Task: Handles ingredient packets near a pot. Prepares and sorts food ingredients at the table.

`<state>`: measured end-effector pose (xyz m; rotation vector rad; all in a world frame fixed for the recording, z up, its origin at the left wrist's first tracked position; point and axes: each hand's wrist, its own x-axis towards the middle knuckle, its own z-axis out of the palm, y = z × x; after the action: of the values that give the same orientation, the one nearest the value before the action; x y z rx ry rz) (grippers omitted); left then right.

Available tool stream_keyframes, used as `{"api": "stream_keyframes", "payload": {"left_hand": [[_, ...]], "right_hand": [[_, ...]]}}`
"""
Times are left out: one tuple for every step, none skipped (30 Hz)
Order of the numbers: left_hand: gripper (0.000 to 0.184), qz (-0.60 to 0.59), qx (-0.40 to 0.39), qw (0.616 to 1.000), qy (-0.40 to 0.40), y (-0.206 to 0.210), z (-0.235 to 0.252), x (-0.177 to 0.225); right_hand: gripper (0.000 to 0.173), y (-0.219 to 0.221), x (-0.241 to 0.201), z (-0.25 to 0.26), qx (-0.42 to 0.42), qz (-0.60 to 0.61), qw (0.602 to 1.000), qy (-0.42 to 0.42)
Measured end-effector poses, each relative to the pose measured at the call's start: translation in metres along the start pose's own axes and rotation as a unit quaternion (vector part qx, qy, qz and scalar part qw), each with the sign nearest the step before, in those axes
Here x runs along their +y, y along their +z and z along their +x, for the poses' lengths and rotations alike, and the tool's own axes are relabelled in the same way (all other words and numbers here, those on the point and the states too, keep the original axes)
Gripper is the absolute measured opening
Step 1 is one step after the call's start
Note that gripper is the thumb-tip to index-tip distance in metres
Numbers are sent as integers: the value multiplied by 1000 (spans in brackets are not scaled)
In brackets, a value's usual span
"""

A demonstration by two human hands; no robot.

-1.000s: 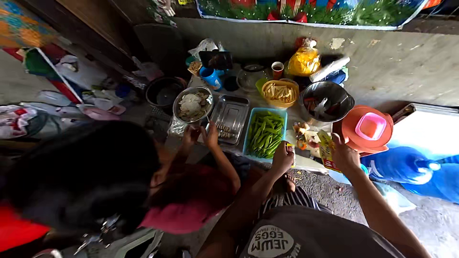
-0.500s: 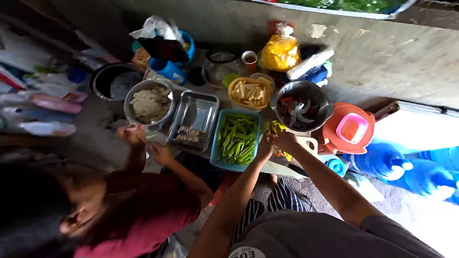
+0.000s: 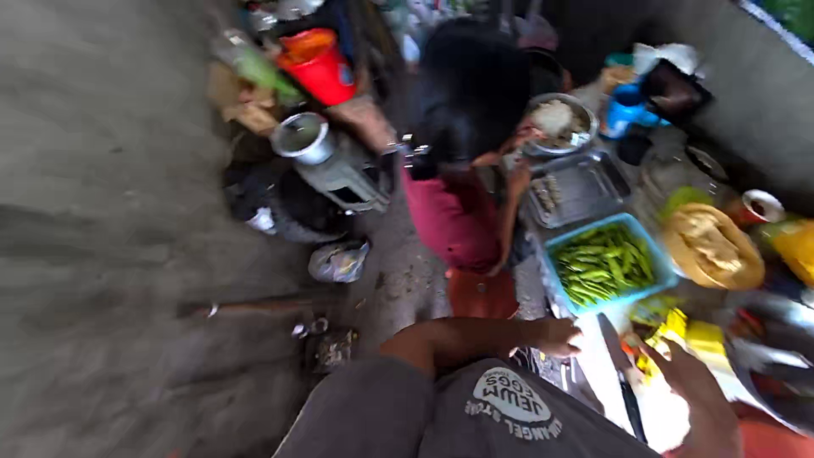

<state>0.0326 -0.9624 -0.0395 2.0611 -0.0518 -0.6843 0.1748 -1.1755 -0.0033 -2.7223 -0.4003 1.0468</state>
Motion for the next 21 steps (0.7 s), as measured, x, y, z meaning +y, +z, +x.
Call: {"api": "stream_keyframes", "payload": {"left_hand": [[38,-1,-19,1000,-6,-3,-22,-18],[36,0,-33,999,-19,-4,-43,-42],[36,-4,-31,999,-35,-3,-64,-72],[36,-12,-22,998,-63,-3,-87,-101],[38,-26,-4,995,-95,-5,-112,-129],[41,-42,13,990,-134,-8,-139,-155],[43,-61,29,983,-169,-13,-167,-181],[45,-77,43,976,-198,-16,-195,-207],[47,-94,53,969,-221,-19,-225,-234],[47,-117,65,962,-238,-22,-258,-262],[48,-149,88,951,-258,-24,-292,-293],[48,-183,120,934,-284,-22,-325,-326],[47,-218,152,912,-313,-12,-354,-353],[47,-242,175,887,-352,-1,-385,-374],[48,-260,189,863,-390,5,-419,-389],[48,-273,200,840,-423,9,-454,-400],[47,-289,208,818,-452,13,-486,-409],[47,-301,212,801,-472,19,-511,-420],[47,-309,210,791,-485,26,-530,-431],[47,-309,202,789,-492,33,-545,-441],[47,-314,201,785,-495,36,-555,-449]], "right_hand": [[55,8,-17,-2,-26,0,1000,-7],[51,18,-35,-4,-57,2,998,-3],[52,30,-55,-7,-88,4,996,2],[54,45,-77,-11,-113,0,994,6],[54,61,-99,-15,-138,-8,990,8],[54,79,-123,-21,-161,-17,987,7],[54,100,-149,-28,-182,-28,983,2],[53,123,-174,-34,-202,-35,979,-4],[52,149,-197,-41,-213,-38,976,-21],[50,176,-224,-49,-221,-38,974,-44],[48,202,-256,-56,-232,-32,970,-64],[48,224,-290,-64,-245,-32,966,-77],[48,240,-322,-72,-267,-46,959,-86],[48,253,-354,-79,-295,-71,948,-100],[47,266,-387,-84,-325,-88,934,-121],[48,277,-417,-87,-350,-93,921,-143],[49,286,-443,-88,-367,-94,911,-161],[49,291,-466,-86,-378,-99,905,-170],[49,293,-485,-85,-375,-108,904,-176],[49,292,-502,-82,-364,-125,905,-179],[50,290,-518,-78,-353,-145,907,-178]]}}
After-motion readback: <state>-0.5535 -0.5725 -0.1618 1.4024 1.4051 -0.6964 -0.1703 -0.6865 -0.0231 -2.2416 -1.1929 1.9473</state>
